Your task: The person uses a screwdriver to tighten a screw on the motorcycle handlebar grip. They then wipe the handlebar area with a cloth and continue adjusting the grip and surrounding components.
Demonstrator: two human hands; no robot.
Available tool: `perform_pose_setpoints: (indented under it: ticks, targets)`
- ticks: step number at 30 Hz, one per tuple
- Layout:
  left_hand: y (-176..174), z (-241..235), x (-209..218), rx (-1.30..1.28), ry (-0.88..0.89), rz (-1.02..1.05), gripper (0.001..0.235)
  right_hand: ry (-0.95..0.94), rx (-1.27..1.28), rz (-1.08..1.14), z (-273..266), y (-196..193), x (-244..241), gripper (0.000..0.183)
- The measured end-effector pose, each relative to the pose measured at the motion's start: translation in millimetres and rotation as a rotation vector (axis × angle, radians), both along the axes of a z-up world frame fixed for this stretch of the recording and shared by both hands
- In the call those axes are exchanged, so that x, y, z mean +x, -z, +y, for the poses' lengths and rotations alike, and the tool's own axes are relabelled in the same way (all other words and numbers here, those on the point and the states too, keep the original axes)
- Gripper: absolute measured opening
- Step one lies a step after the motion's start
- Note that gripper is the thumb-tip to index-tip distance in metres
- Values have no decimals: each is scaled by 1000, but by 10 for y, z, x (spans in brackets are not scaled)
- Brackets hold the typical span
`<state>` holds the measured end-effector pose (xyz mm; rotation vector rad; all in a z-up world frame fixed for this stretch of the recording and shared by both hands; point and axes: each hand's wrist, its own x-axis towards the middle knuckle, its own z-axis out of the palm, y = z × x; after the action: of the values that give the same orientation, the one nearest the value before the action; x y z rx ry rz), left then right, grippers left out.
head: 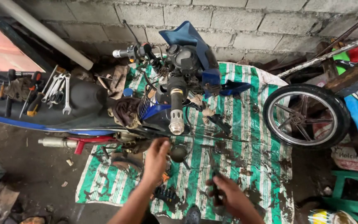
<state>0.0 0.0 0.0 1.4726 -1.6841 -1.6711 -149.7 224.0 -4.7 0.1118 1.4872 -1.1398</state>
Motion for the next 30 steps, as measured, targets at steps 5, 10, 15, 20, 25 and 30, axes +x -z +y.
perform_pose_setpoints:
  ticks: [5,10,15,20,25,30]
  targets:
    - [123,-6,27,-639,5,261,52,-84,-180,93,-133,-342,-127,63]
    - [-387,-423,-308,-1366,123,467,64,-61,-301,123,-329,-477,-166,66]
    - [-277,-731,-634,-1390,433,726,49,78,-638,23,-565,-108,-418,75]
    - [-352,-840,-700,-1448,481,837,51,-40,-894,32,-898,-57,-694,74]
    - [-342,-879,-720,-1419,517,886,48,4,-804,128,-1126,-131,-675,55]
    - [-317,-842,-731,-1248,514,955,63,9,-771,156,-1177,-83,-733,52]
